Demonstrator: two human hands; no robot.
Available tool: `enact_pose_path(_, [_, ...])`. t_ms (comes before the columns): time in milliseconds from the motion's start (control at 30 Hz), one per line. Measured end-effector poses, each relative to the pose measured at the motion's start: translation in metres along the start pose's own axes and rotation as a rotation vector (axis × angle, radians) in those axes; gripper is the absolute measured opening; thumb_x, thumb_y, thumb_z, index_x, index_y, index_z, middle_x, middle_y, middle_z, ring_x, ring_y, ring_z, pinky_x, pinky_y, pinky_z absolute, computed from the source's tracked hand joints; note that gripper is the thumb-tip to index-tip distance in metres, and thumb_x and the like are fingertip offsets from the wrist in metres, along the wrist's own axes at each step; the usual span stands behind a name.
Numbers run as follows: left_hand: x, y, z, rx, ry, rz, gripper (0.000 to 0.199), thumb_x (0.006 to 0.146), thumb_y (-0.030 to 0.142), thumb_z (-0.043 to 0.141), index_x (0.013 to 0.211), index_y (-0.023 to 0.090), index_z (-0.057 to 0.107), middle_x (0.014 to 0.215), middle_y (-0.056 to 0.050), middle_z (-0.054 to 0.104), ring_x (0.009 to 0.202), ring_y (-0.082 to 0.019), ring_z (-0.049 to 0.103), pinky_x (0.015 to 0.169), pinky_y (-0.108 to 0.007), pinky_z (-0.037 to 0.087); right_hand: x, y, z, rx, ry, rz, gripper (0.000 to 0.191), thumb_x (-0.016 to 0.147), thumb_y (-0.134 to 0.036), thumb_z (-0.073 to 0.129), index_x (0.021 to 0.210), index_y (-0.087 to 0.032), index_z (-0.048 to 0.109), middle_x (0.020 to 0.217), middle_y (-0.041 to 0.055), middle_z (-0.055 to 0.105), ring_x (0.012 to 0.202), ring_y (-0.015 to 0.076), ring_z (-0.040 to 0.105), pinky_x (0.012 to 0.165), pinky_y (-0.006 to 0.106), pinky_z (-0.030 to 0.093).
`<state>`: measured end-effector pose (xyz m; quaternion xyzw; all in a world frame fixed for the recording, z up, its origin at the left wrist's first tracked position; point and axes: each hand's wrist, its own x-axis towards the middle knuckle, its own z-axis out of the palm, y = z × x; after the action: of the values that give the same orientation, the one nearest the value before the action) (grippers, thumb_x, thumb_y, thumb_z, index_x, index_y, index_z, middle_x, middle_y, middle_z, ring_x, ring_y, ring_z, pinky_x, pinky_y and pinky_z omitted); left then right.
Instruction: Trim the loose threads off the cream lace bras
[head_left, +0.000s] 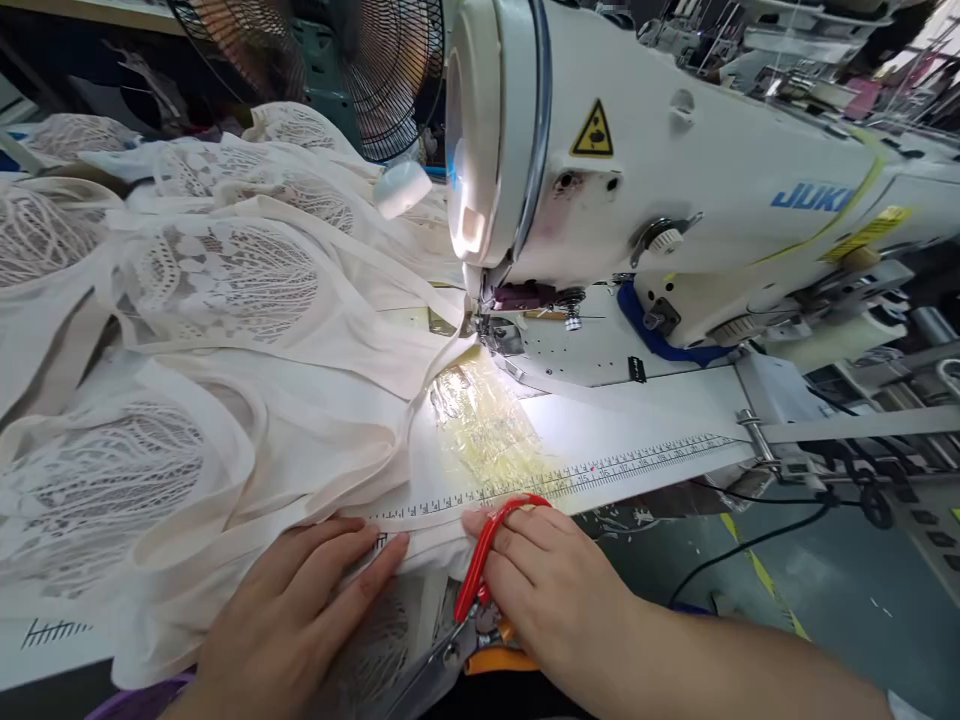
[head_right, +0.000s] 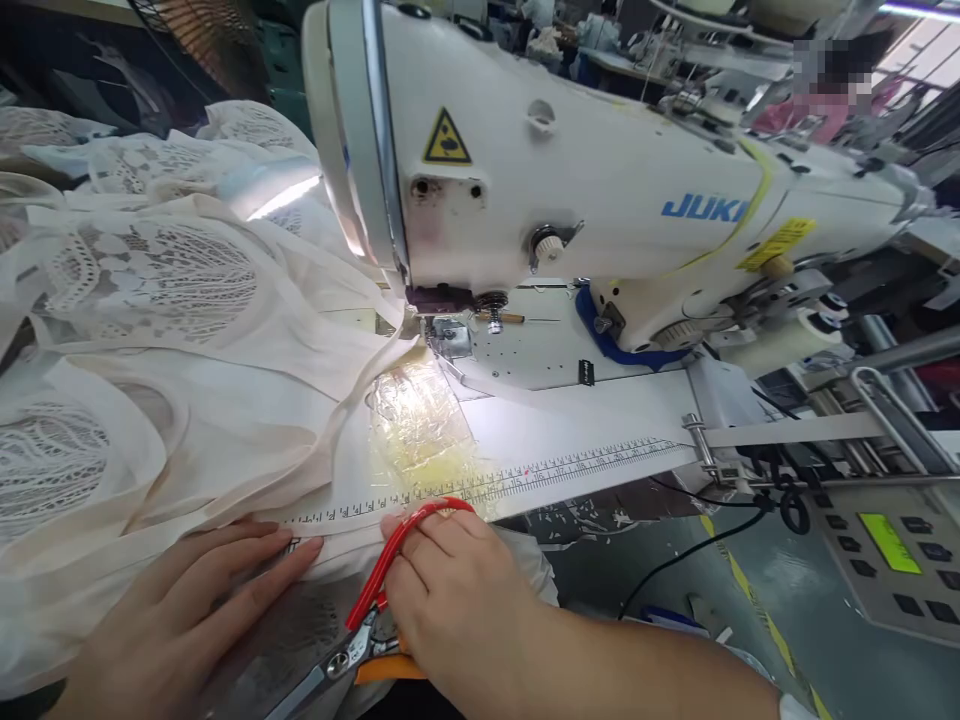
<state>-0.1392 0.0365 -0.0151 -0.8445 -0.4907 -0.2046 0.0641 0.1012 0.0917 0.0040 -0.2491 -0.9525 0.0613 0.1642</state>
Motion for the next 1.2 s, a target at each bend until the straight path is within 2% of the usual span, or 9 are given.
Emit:
enact_pose_path(167, [0.002,-0.007,0.003,0.061,0.011,0.119,0.035,0.08,0.016,0.054,0.115,0.02,0.056,0.095,-0.007,0.059,0.092,-0.023,0.054,0.083,-0.038,0.043,0.007,0.003,-0.01,0.052,0.033,0.007,0.027,0.088,-0.011,0.034,0.096,-0.007,0.06,0.094,0.0086,0.066,0.09,0.0184,0.056,0.086,0.033,0.045])
enact_pose_path(300, [0.001,-0.009,0.003,0.099,0.009,0.127,0.036,0.08,0.016,0.054,0.115,0.018,0.056,0.095,-0.007,0.059,0.092,-0.023,0.054,0.082,-0.038,0.043,0.01,0.002,-0.013,0.058,0.012,0.009,0.026,0.087,-0.01,0.035,0.09,-0.007,0.061,0.089,0.0094,0.066,0.087,0.0191,0.057,0.082,0.034,0.047])
enact_pose_path(400, [0.0,-0.009,0.003,0.113,0.012,0.152,0.034,0.081,0.022,0.053,0.115,0.019,0.057,0.093,-0.007,0.06,0.09,-0.023,0.056,0.081,-0.037,0.044,0.009,0.001,-0.013,0.074,0.001,0.014,0.024,0.085,-0.01,0.037,0.086,-0.008,0.061,0.084,0.0098,0.066,0.086,0.0199,0.057,0.08,0.035,0.048])
enact_pose_path(633, [0.001,-0.002,0.003,0.042,0.025,0.046,0.031,0.084,0.023,0.049,0.114,0.022,0.057,0.094,-0.006,0.061,0.091,-0.024,0.056,0.081,-0.039,0.045,0.008,0.001,-0.012,0.089,-0.006,0.018,0.02,0.083,-0.009,0.04,0.088,-0.009,0.059,0.086,0.0098,0.065,0.092,0.0194,0.056,0.086,0.033,0.045])
enact_pose_path(767, [0.0,0.001,0.004,0.001,0.023,-0.049,0.029,0.087,0.025,0.043,0.111,0.023,0.059,0.093,-0.007,0.062,0.092,-0.025,0.056,0.082,-0.043,0.045,0.009,0.0,-0.013,0.085,0.013,0.014,0.022,0.083,-0.011,0.038,0.089,-0.01,0.059,0.087,0.0101,0.065,0.089,0.0206,0.057,0.082,0.035,0.047])
enact_pose_path(867, [0.002,0.002,0.003,0.016,0.035,-0.016,0.027,0.086,0.026,0.046,0.108,0.023,0.061,0.091,-0.006,0.063,0.089,-0.024,0.057,0.079,-0.04,0.047,0.009,0.0,-0.012,0.082,0.028,0.03,0.024,0.084,-0.01,0.036,0.09,-0.01,0.059,0.083,0.0092,0.066,0.087,0.0199,0.057,0.081,0.034,0.047])
enact_pose_path(1000, [0.005,0.004,0.002,0.04,0.053,-0.004,0.025,0.084,0.022,0.049,0.104,0.022,0.062,0.089,-0.006,0.063,0.089,-0.024,0.056,0.077,-0.039,0.047,0.007,0.0,-0.008,0.111,0.029,0.044,0.025,0.08,-0.009,0.04,0.099,-0.008,0.057,0.092,0.011,0.065,0.087,0.0207,0.057,0.082,0.035,0.047])
enact_pose_path(1100, [0.007,0.007,-0.002,0.031,0.053,-0.03,0.023,0.083,0.022,0.05,0.102,0.023,0.063,0.089,-0.005,0.063,0.089,-0.022,0.056,0.078,-0.036,0.047,0.006,0.0,-0.009,0.164,0.017,0.054,0.022,0.075,-0.008,0.044,0.092,-0.01,0.058,0.089,0.0105,0.065,0.084,0.0211,0.057,0.077,0.035,0.048])
enact_pose_path(1200, [0.01,0.01,-0.007,0.0,0.035,-0.06,0.025,0.083,0.02,0.049,0.103,0.024,0.062,0.09,-0.003,0.062,0.089,-0.019,0.055,0.078,-0.033,0.047,0.012,0.002,-0.014,0.242,-0.024,0.106,0.014,0.07,-0.006,0.048,0.078,-0.015,0.056,0.081,0.0059,0.064,0.079,0.0192,0.057,0.072,0.033,0.048])
